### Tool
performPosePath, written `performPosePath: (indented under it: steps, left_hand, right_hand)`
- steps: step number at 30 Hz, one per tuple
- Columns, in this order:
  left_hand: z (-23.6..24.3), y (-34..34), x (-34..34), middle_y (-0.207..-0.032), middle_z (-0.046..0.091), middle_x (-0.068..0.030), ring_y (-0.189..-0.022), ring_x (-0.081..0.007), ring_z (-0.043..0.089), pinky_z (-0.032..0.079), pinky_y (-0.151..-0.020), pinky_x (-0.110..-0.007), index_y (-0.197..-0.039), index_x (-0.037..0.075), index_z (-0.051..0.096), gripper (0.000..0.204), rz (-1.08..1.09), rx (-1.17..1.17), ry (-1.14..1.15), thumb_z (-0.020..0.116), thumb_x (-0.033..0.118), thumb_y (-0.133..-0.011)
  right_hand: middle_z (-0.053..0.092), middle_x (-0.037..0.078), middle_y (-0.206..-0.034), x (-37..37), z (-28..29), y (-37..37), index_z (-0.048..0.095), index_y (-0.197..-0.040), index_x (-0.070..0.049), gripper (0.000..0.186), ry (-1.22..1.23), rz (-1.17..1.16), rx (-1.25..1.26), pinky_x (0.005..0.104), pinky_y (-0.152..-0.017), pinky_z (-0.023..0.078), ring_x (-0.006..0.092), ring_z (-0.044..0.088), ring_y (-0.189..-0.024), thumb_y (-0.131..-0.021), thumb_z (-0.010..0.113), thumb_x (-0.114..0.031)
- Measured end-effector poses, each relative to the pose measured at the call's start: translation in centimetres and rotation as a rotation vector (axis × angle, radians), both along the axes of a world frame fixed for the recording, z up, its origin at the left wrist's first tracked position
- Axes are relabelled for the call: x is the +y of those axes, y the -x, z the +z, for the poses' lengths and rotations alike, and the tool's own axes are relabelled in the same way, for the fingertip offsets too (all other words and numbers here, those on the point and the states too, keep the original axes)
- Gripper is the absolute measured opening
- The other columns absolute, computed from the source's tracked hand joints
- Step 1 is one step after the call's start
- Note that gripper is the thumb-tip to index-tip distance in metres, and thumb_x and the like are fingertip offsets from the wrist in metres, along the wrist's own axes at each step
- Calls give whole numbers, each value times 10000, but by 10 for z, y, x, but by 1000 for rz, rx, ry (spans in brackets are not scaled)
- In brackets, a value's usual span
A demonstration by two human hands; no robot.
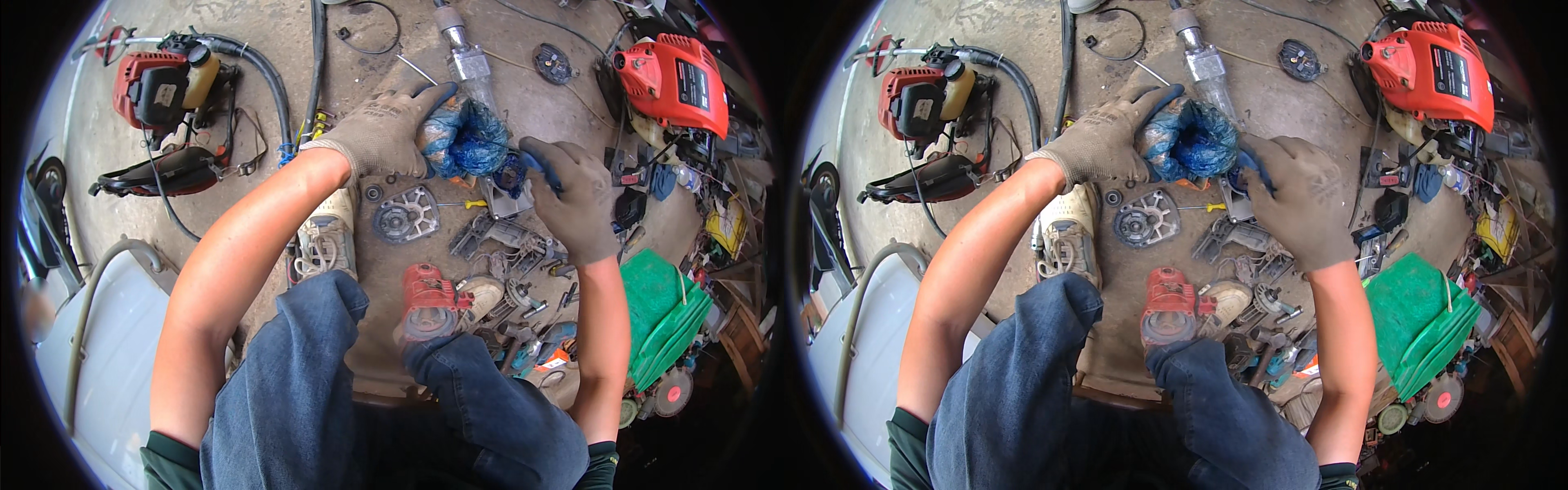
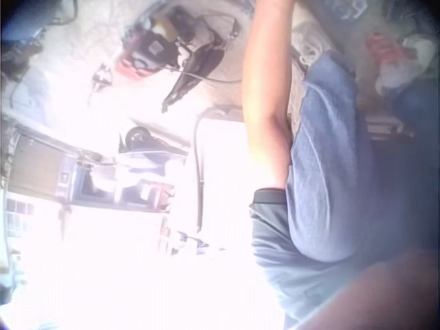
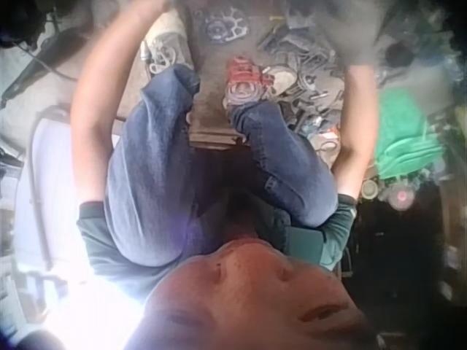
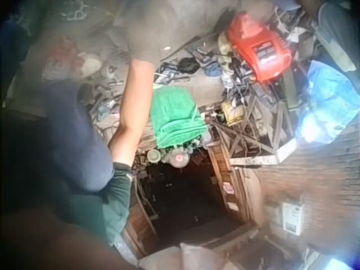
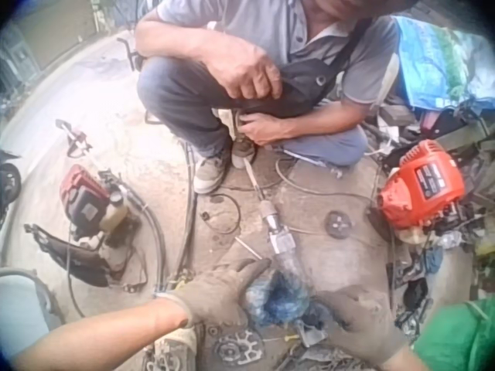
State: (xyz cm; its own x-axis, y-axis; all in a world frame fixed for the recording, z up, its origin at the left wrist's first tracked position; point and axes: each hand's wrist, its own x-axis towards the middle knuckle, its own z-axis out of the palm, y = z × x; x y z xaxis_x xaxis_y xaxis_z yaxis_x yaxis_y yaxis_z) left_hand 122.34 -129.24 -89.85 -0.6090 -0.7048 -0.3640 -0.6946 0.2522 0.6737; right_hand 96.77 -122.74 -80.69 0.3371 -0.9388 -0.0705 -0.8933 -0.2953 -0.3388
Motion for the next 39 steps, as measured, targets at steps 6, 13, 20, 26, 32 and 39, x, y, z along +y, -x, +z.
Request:
performPosePath:
  steps: [6,13,20,26,32,39]
  left_hand:
    - [12,5,-3,-1463,496,-230,-1333,-427,520,446,-1145,-461,-1586,198,328,1032,-22,-23,-58,803,140,-672]
    - [6,7,-2,-1486,469,-224,-1341,-428,512,458,-1134,-454,-1579,190,339,1031,-22,-4,-42,806,97,-665]
    - [7,2,-5,-1509,450,-219,-1347,-428,510,461,-1129,-457,-1579,179,334,1052,8,39,-137,811,76,-648]
    - [7,2,-5,-1527,430,-218,-1358,-425,504,447,-1147,-454,-1583,182,328,1075,14,30,-128,822,61,-636]
    - [1,-1,-4,-1526,431,-221,-1367,-428,495,445,-1147,-458,-1587,187,323,1083,12,44,-101,830,62,-639]
    - [2,1,-4,-1460,508,-238,-1320,-439,534,473,-1109,-468,-1584,202,326,1086,9,40,-80,835,66,-635]
  right_hand:
    - [713,156,-982,-8,-23,3,718,-1170,-90,359,26,10,115,460,-814,529,368,672,-916,-812,692,-100]
    - [721,164,-885,-15,-35,1,742,-1052,-49,242,-245,-225,-41,447,-752,541,337,695,-823,-868,642,-170]
    - [717,56,-772,-13,-54,23,751,-1009,31,197,-515,-741,-586,265,-600,506,92,647,-663,-898,637,-86]
    - [736,83,-803,-1,-45,14,751,-1060,24,214,-410,-640,-506,281,-650,528,109,659,-695,-913,643,-88]
    - [751,124,-889,-1,-42,8,750,-1094,-11,224,-346,-612,-482,315,-729,548,151,697,-781,-918,658,-115]
    - [726,167,-979,-5,-48,10,736,-1096,-62,247,-36,-256,-144,423,-802,553,356,709,-903,-883,672,-168]
